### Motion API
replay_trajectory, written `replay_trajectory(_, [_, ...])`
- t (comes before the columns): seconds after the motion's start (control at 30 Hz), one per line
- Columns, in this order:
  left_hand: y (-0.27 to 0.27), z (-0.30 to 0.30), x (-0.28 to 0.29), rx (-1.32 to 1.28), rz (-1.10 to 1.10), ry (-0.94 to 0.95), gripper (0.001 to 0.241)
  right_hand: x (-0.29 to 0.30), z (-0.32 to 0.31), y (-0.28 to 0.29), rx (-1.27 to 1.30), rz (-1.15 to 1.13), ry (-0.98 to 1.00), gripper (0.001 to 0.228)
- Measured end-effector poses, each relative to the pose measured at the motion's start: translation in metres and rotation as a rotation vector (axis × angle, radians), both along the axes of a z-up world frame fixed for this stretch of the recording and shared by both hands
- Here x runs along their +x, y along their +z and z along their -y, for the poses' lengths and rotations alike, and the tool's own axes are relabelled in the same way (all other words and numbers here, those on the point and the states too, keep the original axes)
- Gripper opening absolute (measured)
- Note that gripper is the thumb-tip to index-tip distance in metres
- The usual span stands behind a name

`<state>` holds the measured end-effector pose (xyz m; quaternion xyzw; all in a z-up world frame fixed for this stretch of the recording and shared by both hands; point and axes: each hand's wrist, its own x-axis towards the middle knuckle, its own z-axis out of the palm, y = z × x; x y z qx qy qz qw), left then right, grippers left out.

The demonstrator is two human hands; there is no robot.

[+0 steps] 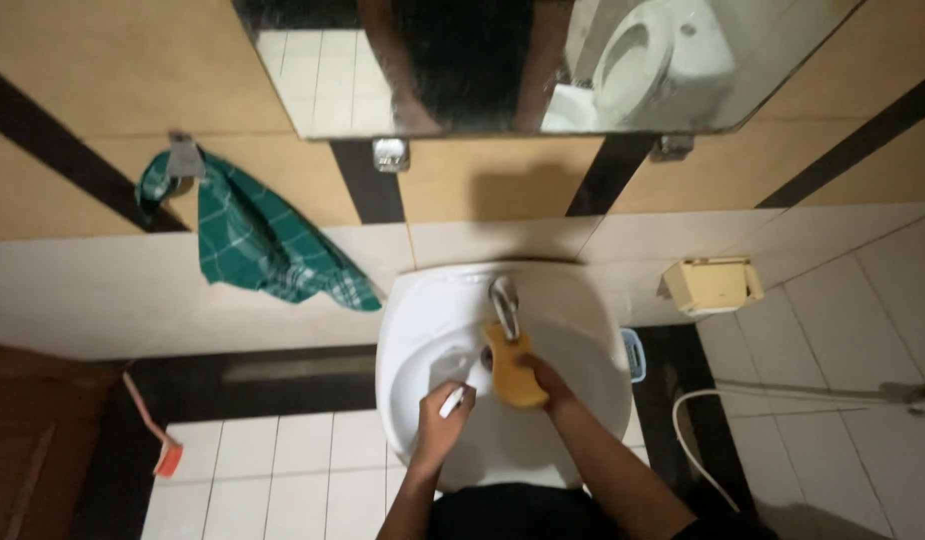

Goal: The person cleans a white toilet and a white sink in a bathroom. They use a yellow sponge and a spray bottle to wipe the toilet tank, seat, and bowl, then move to the sink to scrub the basin and faucet area.

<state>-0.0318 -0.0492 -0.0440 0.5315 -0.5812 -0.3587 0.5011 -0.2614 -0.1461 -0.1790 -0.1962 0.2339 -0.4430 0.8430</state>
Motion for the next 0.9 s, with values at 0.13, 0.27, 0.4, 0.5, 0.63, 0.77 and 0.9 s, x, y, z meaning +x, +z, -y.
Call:
replay_trajectory(0.13, [-0.008,0.001,-0.004,0.185,-0.053,-0.024,0.017,-0.016,0.010,-0.039,0.222,-0.206,-0.003,0.058])
replay_trajectory(0.27, [-0.011,0.004,-0.007,0.148,0.059,0.012,0.022,-0.012,0.015,-0.030,0.126,-0.270,-0.038,0.042])
replay_trajectory(0.4, [-0.034,0.006,-0.006,0.170,0.110,0.050,0.028,-0.006,0.002,-0.002,0.070,-0.240,-0.004,0.063])
replay_trajectory(0.5, [-0.048,0.011,-0.007,0.309,0.203,-0.017,0.033,-0.005,0.005,0.001,0.176,-0.376,-0.088,0.063])
replay_trajectory(0.63, [-0.043,0.008,-0.008,0.402,0.287,-0.054,0.039,-0.006,0.004,-0.027,0.269,-0.233,-0.136,0.044])
replay_trajectory(0.77, [-0.059,0.012,-0.010,0.457,0.373,-0.098,0.043,-0.013,-0.015,-0.067,0.363,-0.288,-0.077,0.031])
replay_trajectory(0.9, [-0.078,0.018,-0.009,0.377,0.377,-0.152,0.053,-0.006,-0.049,-0.013,0.445,-0.380,-0.062,0.059])
